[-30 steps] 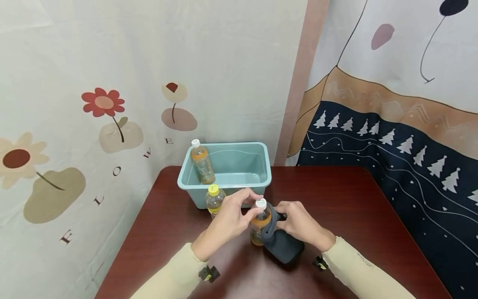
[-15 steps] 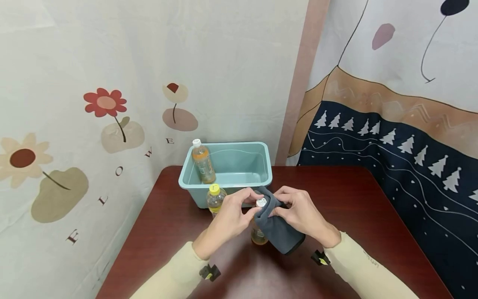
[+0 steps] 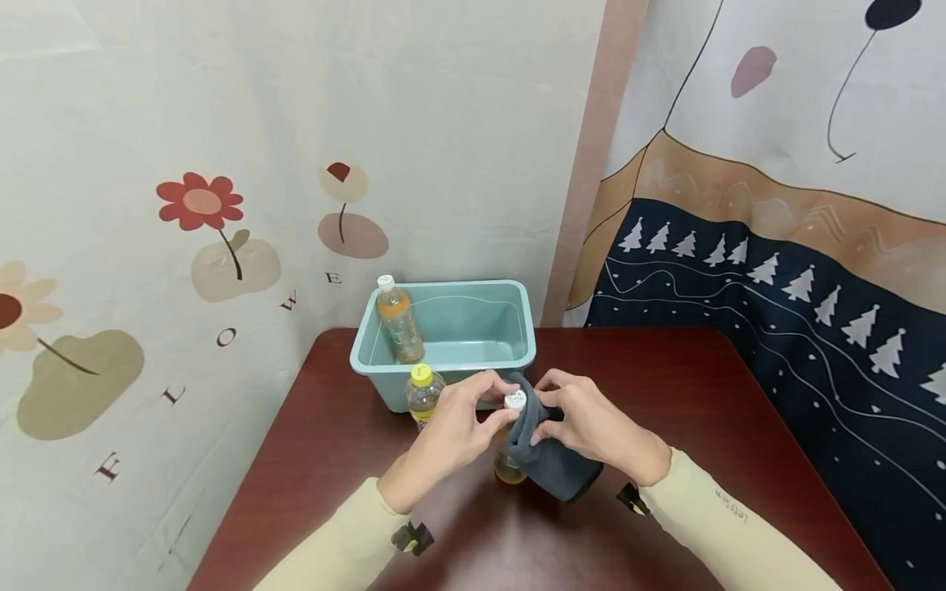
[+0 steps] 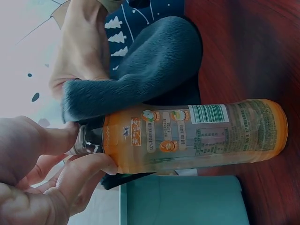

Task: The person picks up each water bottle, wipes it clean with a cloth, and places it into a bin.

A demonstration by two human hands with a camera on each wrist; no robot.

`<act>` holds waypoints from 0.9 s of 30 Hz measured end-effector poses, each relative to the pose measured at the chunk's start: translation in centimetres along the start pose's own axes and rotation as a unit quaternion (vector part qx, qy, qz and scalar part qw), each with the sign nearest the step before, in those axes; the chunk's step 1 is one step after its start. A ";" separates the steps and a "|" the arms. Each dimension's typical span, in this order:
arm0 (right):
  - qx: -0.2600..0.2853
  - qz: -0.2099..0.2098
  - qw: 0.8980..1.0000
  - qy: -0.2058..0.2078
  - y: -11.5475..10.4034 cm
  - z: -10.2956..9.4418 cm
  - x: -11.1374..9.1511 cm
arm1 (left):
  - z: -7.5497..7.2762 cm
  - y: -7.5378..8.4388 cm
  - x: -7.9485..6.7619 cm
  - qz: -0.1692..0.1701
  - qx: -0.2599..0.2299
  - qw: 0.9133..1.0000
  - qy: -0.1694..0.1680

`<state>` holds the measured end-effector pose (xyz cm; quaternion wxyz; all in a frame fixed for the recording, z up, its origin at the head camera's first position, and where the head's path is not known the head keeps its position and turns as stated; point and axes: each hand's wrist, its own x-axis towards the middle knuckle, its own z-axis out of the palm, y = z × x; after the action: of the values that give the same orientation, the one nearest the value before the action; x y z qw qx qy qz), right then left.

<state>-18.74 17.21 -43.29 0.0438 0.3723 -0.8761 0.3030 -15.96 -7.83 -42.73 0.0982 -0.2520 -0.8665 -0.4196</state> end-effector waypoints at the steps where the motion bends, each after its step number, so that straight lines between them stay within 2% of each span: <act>1: -0.002 0.004 1.000 -0.006 0.1 0.0 0.0 | 0.0 0.0 0.0 -0.002 -0.001 1.000 -0.002; 6: 0.005 0.027 0.999 -0.021 0.9 0.8 -0.2 | -0.2 0.1 -0.1 0.002 -0.001 1.000 -0.001; 15: 0.007 0.034 0.999 -0.025 2.1 2.9 -0.3 | -0.4 -0.2 -0.2 0.001 0.003 1.000 -0.002; 22: -0.041 0.007 0.997 -0.066 4.3 6.5 -0.8 | -0.3 -0.2 -0.1 0.014 -0.002 1.000 -0.001; 27: -0.043 0.017 0.995 -0.088 5.5 8.3 -1.2 | -0.2 0.0 0.0 0.024 -0.006 1.000 -0.002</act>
<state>-20.41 16.21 -53.13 -0.0231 0.3804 -0.8951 0.2316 -15.95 -7.99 -42.67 0.1046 -0.2741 -0.8579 -0.4218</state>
